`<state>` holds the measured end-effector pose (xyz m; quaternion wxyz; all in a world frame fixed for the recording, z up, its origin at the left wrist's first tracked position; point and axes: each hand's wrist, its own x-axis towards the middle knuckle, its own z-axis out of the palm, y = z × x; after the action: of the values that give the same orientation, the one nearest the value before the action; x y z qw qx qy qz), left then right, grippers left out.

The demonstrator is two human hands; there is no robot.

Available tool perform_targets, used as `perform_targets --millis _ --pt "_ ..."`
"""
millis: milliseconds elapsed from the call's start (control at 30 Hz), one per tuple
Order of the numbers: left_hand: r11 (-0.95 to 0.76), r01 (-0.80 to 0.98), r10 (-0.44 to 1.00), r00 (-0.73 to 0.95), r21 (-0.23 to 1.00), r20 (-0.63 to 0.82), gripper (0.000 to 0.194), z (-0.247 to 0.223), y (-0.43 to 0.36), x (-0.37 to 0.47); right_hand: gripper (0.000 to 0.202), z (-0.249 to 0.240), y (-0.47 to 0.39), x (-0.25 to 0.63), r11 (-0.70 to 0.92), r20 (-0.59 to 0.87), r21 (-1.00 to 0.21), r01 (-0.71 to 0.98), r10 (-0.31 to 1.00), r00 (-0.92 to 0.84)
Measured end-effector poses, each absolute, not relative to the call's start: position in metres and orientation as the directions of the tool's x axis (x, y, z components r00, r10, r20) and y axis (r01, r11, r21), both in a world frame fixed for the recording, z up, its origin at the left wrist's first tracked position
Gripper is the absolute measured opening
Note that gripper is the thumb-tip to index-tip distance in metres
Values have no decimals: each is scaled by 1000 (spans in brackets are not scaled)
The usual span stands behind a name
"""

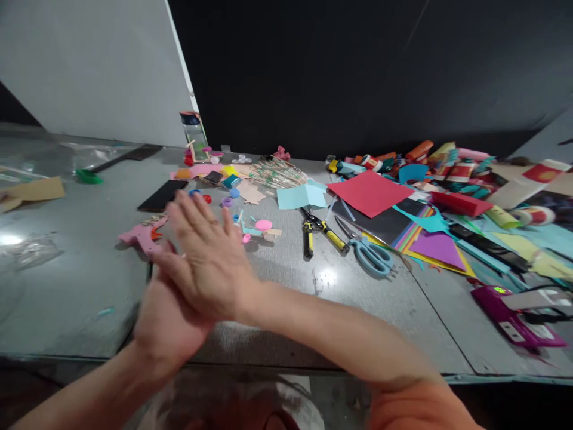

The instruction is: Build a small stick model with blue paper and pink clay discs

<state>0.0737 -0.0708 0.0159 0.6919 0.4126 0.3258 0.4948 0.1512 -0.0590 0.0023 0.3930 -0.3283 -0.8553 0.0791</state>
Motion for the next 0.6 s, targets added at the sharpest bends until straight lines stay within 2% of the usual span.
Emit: perform_targets --millis 67,133,200,267,367,433,500,533,600 --pt "100 -401 974 226 911 -7 66 15 -67 68 64 2 -59 151 802 621 -379 461 590 -516" --pt "30 -366 985 169 930 34 63 14 -64 66 71 1 -59 153 818 588 -408 405 575 -569" --pt "19 -339 987 159 940 37 69 13 -63 68 66 3 -58 154 708 572 -503 495 703 -424" --pt "38 -422 992 122 906 15 75 12 -62 73 70 6 -57 157 648 501 -548 529 761 -413" --pt "-12 -575 998 47 818 48 66 11 -62 79 79 12 -57 161 760 480 -497 420 644 -596" --pt "-31 -565 993 80 825 92 70 13 -62 82 76 16 -55 164 739 504 -484 468 673 -541" --pt "51 -560 986 162 827 49 73 16 -60 82 76 17 -52 166 634 470 -516 576 772 -429" --pt "91 -584 983 184 807 22 72 18 -58 81 78 16 -51 167 627 455 -522 578 778 -433" --pt "122 -647 983 185 753 0 66 21 -54 80 83 16 -50 168 702 470 -512 494 711 -523"
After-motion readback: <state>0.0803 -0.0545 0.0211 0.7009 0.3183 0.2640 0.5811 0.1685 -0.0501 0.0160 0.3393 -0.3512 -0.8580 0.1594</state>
